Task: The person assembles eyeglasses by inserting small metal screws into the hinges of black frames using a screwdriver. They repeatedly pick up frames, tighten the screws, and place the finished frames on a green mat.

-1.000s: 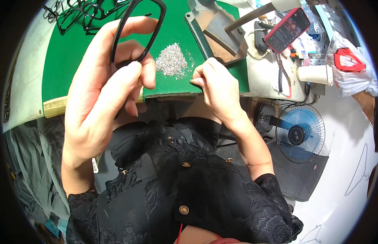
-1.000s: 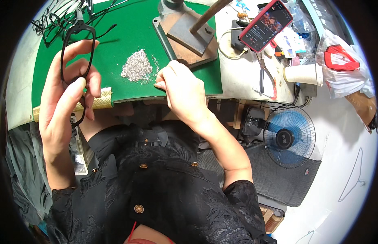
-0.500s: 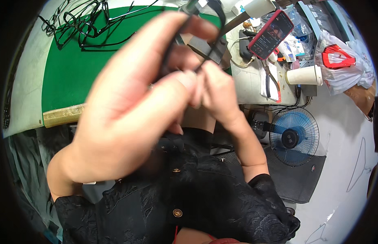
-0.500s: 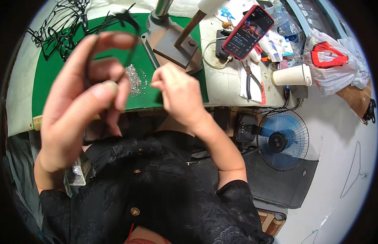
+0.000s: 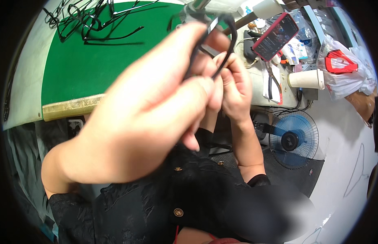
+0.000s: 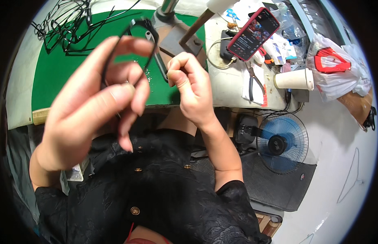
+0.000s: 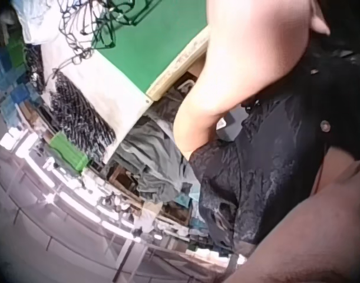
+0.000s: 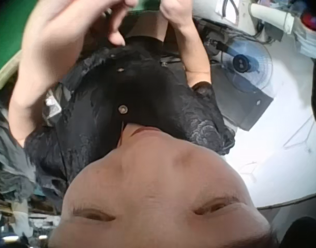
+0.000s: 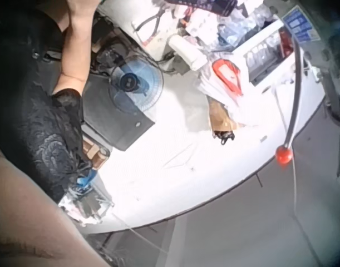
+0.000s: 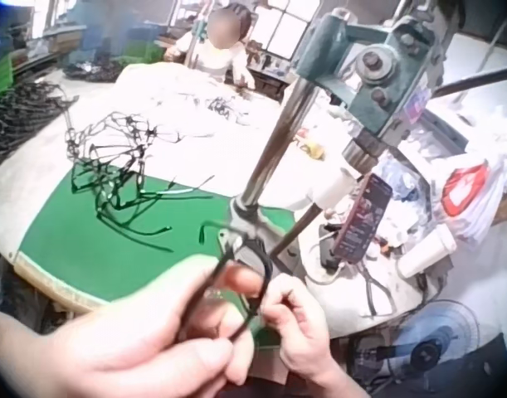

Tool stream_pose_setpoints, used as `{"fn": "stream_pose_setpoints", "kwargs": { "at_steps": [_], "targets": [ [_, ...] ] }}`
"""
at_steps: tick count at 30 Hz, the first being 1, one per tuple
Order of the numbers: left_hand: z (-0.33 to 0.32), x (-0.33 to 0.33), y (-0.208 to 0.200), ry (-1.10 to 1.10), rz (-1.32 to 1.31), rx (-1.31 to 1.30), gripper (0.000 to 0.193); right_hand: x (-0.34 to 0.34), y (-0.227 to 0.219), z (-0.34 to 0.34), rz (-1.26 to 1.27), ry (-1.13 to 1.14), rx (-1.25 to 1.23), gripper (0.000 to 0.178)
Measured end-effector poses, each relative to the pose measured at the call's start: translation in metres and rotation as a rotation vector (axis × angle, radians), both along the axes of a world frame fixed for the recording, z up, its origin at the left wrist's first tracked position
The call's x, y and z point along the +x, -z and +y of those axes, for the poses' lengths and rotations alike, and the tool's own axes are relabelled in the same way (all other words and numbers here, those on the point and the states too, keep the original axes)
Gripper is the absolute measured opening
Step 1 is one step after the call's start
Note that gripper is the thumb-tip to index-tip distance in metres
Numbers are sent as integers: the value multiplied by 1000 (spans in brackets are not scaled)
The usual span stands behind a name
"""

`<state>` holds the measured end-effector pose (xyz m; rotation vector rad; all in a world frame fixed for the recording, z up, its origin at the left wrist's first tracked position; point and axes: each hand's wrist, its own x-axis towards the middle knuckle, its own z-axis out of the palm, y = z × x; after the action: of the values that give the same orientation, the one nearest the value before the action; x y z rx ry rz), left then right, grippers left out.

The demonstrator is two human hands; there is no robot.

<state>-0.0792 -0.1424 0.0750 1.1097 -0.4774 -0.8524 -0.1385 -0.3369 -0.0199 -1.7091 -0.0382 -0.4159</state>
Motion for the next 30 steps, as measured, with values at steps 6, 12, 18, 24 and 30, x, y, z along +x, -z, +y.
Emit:
{"fn": "stream_pose_setpoints", "kwargs": {
  "at_steps": [6, 12, 18, 24, 30],
  "targets": [
    [1, -9, 15, 386, 96, 70, 44, 0, -40, -5, -368, -65, -183, 23],
    [-3, -11, 17, 432, 60, 67, 42, -3, -34, -11, -454, -20, -328, 24],
    [-2, -16, 25, 385, -159, 89, 43, -8, -35, -8, -383, -7, -356, 24],
    [-3, -15, 28, 398, -274, 119, 44, -8, -35, -8, -438, -21, -334, 14],
    [-4, -16, 27, 389, -262, 103, 43, -13, -37, -5, -344, 46, -382, 28]
  ]
}}
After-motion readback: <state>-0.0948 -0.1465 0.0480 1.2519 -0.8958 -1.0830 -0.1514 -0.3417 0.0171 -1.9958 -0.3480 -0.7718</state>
